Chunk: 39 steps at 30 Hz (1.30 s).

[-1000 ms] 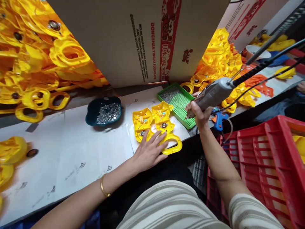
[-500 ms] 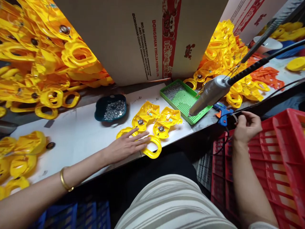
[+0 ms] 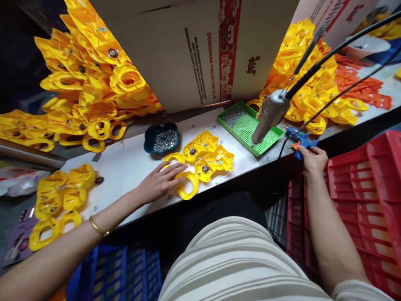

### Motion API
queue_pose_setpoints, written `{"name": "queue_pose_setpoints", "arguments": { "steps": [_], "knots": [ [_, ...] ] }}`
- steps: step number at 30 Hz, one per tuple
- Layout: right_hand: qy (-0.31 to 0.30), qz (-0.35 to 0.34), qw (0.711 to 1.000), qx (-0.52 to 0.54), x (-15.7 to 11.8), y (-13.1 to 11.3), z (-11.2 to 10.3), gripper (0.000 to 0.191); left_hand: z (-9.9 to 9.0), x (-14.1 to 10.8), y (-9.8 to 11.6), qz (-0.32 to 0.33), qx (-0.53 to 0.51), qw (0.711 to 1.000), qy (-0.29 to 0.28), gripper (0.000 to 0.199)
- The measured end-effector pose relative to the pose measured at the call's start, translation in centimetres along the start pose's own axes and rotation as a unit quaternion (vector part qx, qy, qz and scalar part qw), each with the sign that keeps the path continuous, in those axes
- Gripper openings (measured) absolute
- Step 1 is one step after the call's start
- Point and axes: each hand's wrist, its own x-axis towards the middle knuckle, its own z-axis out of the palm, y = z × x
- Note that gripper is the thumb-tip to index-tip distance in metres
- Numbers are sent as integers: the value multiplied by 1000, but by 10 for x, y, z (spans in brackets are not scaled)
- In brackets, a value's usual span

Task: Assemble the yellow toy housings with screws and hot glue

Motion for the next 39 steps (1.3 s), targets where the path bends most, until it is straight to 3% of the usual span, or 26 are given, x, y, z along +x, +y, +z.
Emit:
{"name": "queue_pose_setpoints", "arguments": {
  "steps": [2,4,6,8,12,15,19,22,24,27,31,34,39],
  "knots": [
    [3,20,999,49,-12,0,-6,34,7,4,18,-79,-9,996,49,36],
    [-14,49,994,97,-30,-3,-16,31,16,11,40,-131,-24,988,74,48],
    [-53,90,985,134,-50,-10,-28,31,25,18,59,-141,-32,987,73,63],
    [-102,126,974,156,-71,-21,-38,32,32,23,69,-137,-32,987,72,65],
    [-177,139,943,244,-113,-51,-51,26,45,21,68,-122,-37,988,82,50],
    [-163,119,938,283,-147,-74,-60,21,50,13,61,-112,-49,988,92,46],
    [-97,47,971,214,-200,-98,-79,23,44,7,55,-106,-91,985,99,52],
    [-144,-18,977,155,-238,-104,-86,26,30,21,53,-139,-120,977,109,53],
    [-208,-2,974,92,-255,-102,-83,31,21,43,55,-159,-132,971,120,55],
    [-307,39,951,2,-264,-94,-71,37,15,84,64,-167,-144,967,130,67],
    [-383,52,921,-40,-255,-86,-52,39,19,129,81,-188,-164,963,105,78],
    [-428,93,897,-57,-238,-80,-43,41,27,145,91,-216,-180,956,78,79],
    [-493,146,856,-63,-212,-71,-36,40,31,149,98,-260,-185,946,61,81]
  ]
}}
